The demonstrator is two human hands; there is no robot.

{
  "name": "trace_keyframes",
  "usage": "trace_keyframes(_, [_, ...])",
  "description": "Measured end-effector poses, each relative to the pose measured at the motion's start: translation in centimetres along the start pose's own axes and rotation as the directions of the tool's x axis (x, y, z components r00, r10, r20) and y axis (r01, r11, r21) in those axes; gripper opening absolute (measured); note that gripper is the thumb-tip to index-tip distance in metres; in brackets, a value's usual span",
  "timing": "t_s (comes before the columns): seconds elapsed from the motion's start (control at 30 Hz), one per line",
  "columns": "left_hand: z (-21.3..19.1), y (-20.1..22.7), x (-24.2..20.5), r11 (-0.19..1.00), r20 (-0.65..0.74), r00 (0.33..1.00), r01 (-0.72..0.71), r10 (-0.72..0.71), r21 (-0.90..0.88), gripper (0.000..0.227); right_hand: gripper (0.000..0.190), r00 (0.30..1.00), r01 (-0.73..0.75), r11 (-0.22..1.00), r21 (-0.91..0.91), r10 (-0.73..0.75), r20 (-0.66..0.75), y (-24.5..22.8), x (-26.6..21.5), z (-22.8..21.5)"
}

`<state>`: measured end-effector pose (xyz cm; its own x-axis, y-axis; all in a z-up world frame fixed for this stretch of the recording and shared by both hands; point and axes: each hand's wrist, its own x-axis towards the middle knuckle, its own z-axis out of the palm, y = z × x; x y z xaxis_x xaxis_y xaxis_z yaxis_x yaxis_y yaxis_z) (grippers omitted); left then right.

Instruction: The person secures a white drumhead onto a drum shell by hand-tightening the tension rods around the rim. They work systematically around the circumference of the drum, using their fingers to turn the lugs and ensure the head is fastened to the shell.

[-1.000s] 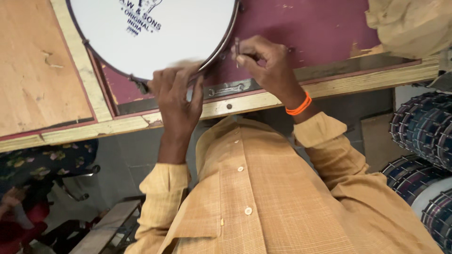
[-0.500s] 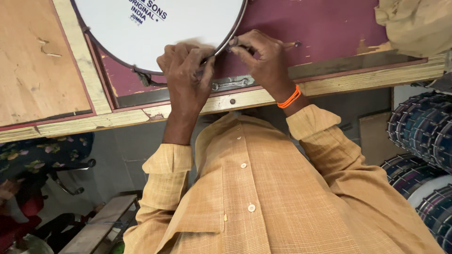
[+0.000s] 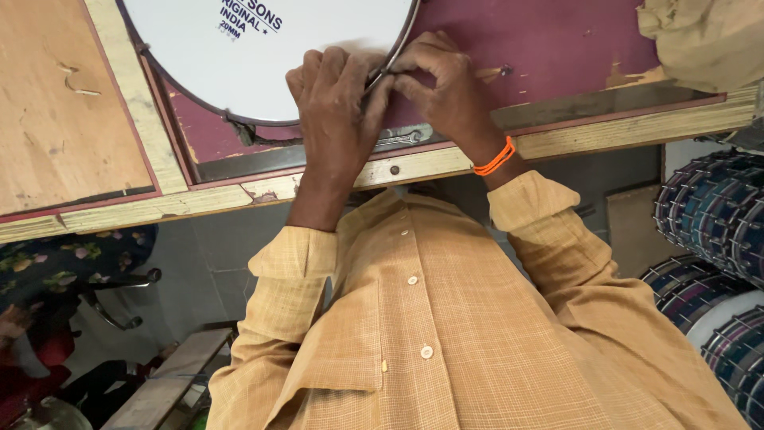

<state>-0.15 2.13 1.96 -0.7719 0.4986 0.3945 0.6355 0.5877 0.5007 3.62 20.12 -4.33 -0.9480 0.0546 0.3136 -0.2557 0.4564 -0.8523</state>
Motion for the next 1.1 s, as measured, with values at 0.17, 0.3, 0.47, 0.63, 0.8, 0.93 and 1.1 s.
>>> trace_keyframes(0.17, [0.9,-0.3,-0.2,0.996,-0.017,1.000,-0.011,0.012,0.083,0.015,0.024,0.984,-0.135,0.989,0.058,0.141,-0.110,-0.8,-1.1,1.0])
trace_keyframes(0.3, [1.0,-0.3,-0.7,0.984,-0.045,0.996,-0.072,0.080,0.166,0.015,0.029,0.963,-0.243,0.954,0.175,0.259,-0.076,-0.1,-2.0,1.6])
trace_keyframes(0.47, [1.0,-0.3,-0.4,0.992,-0.059,0.998,0.005,0.003,0.124,0.017,0.031,0.973,-0.216,0.972,-0.092,0.207,-0.099,0.6,-1.9,2.3])
trace_keyframes(0.63, [0.6,0.1,-0.4,0.994,-0.041,0.994,0.102,-0.100,0.038,0.023,0.028,0.974,-0.190,0.962,-0.196,0.161,-0.159,1.2,-1.6,3.4])
trace_keyframes(0.8, [0.7,0.5,-0.2,0.995,-0.036,0.995,0.099,-0.098,0.024,0.020,0.021,0.973,-0.192,0.976,-0.105,0.175,-0.149,1.7,-2.3,3.8])
trace_keyframes(0.93, [1.0,0.0,-0.1,0.997,-0.027,0.997,0.072,-0.071,0.033,0.022,0.021,0.980,-0.166,0.985,-0.042,0.160,-0.122,1.4,-2.5,3.4])
trace_keyframes(1.1, [1.3,-0.7,-0.3,0.997,-0.030,0.999,0.031,-0.029,0.064,0.024,0.031,0.983,-0.022,0.993,-0.119,0.000,-0.181,-0.8,-1.6,2.0])
